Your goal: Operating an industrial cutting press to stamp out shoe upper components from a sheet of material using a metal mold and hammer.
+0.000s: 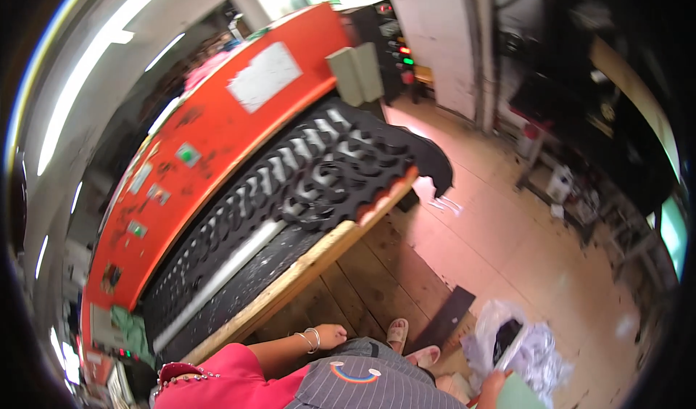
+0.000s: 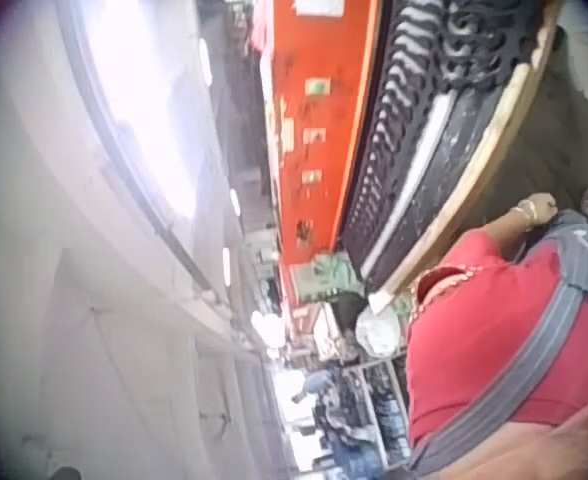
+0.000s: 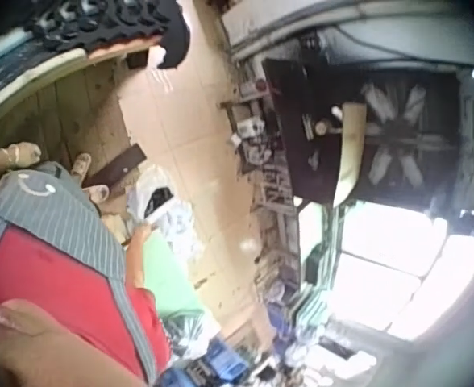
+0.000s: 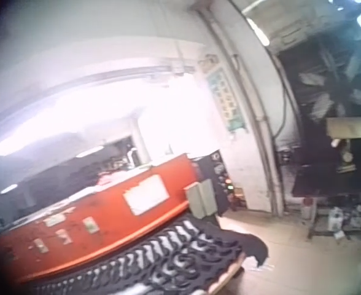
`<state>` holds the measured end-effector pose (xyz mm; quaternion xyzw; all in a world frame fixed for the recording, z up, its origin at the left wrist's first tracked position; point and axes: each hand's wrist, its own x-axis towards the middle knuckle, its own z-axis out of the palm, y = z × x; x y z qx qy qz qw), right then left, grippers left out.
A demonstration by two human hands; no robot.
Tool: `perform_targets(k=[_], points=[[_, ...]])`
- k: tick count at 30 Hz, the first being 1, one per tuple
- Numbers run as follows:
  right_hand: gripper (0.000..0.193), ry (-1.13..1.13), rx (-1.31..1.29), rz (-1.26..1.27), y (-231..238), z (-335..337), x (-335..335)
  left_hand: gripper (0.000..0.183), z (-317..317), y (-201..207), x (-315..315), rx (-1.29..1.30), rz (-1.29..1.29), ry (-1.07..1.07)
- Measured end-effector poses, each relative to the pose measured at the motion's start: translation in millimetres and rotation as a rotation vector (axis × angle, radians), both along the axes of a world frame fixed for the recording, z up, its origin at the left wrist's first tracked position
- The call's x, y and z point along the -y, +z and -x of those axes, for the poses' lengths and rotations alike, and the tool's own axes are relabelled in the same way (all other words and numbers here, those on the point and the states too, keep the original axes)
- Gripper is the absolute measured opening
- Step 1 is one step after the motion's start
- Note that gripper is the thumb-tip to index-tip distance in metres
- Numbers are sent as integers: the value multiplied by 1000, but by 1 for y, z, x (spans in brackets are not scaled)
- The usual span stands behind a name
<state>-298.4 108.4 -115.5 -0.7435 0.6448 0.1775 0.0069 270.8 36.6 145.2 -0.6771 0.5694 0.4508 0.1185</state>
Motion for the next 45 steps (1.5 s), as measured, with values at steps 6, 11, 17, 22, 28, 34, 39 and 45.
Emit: perform_targets(k=[6,11,17,22,28,34,39,45], points=[[18,-140,485,-146,-63,32,70,32,-6,11,-40,-107,-37,-155],[17,-262,809,-189,-65,12,139,32,-25,60,16,-231,268,183],[16,-448,1132,-258,-10,-52,206,26,-118,128,35,-604,670,927],[14,-585,1433,-127,54,-121,253,18,-268,120,13,-399,1213,1141],[20,-139,1492,143,303,-363,315,27,-423,113,-49,595,1270,1115],[20,338,1649,-165,413,-612,349,63,-461,108,-45,666,819,1243],[61,469,1006,27,387,-769,420,74,-462,128,-22,437,559,1215],[77,179,720,-208,399,-851,431,69,-474,126,-46,248,504,1245]])
